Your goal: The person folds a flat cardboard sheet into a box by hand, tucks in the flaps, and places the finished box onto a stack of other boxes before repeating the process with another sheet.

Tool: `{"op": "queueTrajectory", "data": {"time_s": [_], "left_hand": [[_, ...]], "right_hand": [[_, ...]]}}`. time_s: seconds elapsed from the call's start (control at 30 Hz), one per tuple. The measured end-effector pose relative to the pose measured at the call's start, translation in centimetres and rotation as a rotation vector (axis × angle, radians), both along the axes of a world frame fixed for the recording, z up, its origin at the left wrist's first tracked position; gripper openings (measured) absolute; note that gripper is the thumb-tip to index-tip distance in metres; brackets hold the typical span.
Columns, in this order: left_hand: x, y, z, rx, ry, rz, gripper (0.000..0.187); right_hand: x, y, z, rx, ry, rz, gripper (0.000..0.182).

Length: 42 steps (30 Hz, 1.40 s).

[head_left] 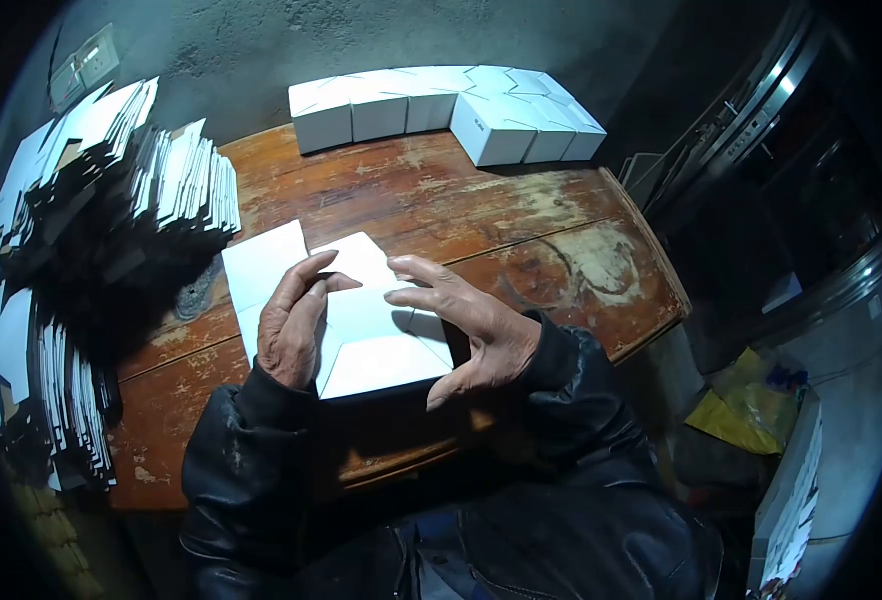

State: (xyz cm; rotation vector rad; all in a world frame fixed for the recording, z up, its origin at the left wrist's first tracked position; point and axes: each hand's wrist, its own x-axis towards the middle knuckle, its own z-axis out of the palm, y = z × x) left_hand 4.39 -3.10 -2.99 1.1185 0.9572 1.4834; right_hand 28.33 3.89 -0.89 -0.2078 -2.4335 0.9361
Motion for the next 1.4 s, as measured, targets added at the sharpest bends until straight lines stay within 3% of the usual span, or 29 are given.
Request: {"op": "queueTrajectory", "data": {"time_s": [0.13,0.3,0.37,0.47,0.53,0.57,0.67,0.8,1.13,1.4], "left_hand": [[0.0,-0.1,-0.3,-0.019,-0.008,0.059,0.036],[-0.4,-0.1,0.0,-0.041,0.014,0.236,0.042],[-0.5,0.0,0.1,-0.067,-0.004,0.303,0.047],[-0.3,-0.1,0.3,-0.085,-0.002,0.308,0.049],[-0.5,-0.3,0.2,-0.091,0.039,0.259,0.039],[-0.2,-0.2,0.1,-0.075,0.014,0.253,0.040],[0.0,-0.4,0.4,-0.070,0.055,0.250,0.040],[-0.2,-0.3,-0.1,-0.041,0.092,0.237,0.039],[-0.6,0.0,-0.2,0.116,0.304,0.355,0.030],[-2.2,0.1,1.2,0.190,0.383,0.472,0.028]], "right_hand": [[-0.2,-0.6,1.1,0.052,-0.071,-0.052,0.083],[0.8,0.6,3.1,-0.060,0.012,-0.037,0.078],[1.4,2.1,4.5,0.098,0.004,-0.102,0.076],[0.4,4.2,6.2,0.124,0.040,-0.423,0.066],[-0.5,7.8,6.0,0.489,-0.034,-0.601,0.065],[-1.5,9.0,5.5,0.278,-0.040,-0.785,0.067],[-2.8,13.4,1.7,0.403,-0.151,-1.042,0.067],[-2.8,13.8,-1.1,0.679,-0.184,-1.130,0.059],[-3.4,16.6,-1.7,0.773,-0.237,-1.156,0.034],[-3.6,18.7,-1.5,0.721,-0.252,-1.144,0.032]]}}
